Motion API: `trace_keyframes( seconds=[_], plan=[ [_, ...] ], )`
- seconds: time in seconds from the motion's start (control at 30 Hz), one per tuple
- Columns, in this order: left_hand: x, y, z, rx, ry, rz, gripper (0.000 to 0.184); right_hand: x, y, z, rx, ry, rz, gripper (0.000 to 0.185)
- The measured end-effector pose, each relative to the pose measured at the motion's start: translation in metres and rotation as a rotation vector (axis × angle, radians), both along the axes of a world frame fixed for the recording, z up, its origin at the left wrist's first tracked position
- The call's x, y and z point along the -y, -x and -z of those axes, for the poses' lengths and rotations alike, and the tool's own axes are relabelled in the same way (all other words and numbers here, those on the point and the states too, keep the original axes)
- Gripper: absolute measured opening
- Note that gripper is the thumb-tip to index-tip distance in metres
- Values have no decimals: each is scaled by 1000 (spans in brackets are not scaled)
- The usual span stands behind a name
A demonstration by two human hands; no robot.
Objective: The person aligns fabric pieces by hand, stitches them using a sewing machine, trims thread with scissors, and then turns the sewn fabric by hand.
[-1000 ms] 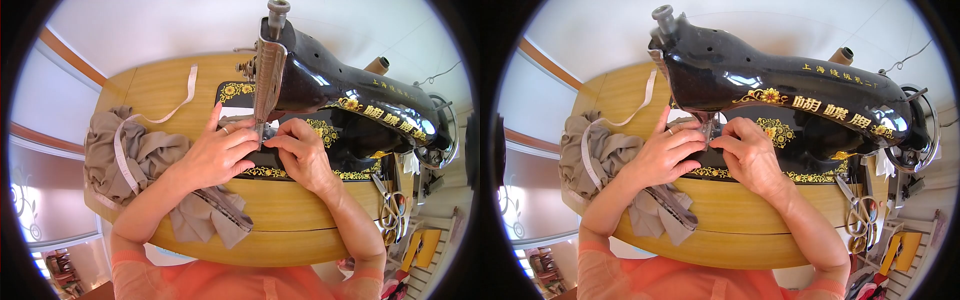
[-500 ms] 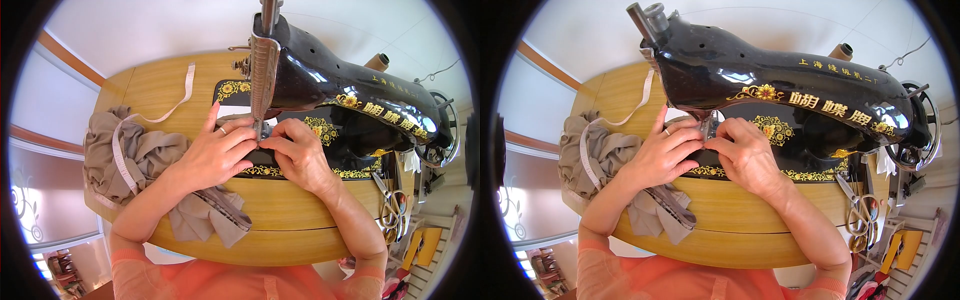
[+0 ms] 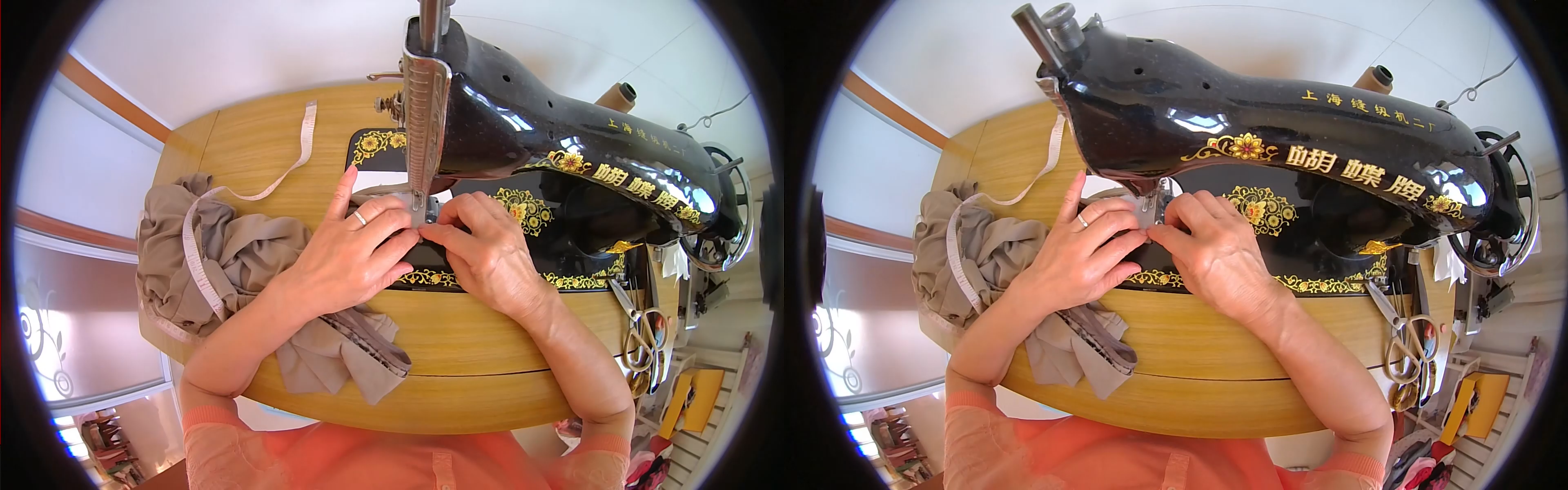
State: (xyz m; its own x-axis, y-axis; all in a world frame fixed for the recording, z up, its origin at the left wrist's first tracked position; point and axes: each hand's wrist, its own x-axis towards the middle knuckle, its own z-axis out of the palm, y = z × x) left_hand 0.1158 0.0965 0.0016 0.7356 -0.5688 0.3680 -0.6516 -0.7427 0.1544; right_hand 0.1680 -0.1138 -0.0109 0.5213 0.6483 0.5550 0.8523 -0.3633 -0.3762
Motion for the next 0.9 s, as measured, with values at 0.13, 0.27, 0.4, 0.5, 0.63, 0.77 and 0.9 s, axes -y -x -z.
trace_keyframes(
  seconds=[0.13,0.27,0.4,0.5,0.63,0.77,0.9],
  plan=[
    [-1,0,-1,20,32,-3,37,0,0,0,2,12,-6,26],
    [-1,0,0,27,47,2,33,1,-1,0,-16,2,-30,34],
    [-1,0,-1,22,49,13,32,0,0,1,-2,7,-13,29],
    [-1,0,-1,13,41,11,32,-1,0,1,9,2,-3,26],
    [-1,1,1,16,37,12,32,-1,1,2,19,-4,1,25],
    [-2,1,1,15,36,13,32,-1,1,2,36,-3,-5,25],
    [-3,1,2,10,36,14,32,-2,2,-1,36,24,-10,26]
  ],
)
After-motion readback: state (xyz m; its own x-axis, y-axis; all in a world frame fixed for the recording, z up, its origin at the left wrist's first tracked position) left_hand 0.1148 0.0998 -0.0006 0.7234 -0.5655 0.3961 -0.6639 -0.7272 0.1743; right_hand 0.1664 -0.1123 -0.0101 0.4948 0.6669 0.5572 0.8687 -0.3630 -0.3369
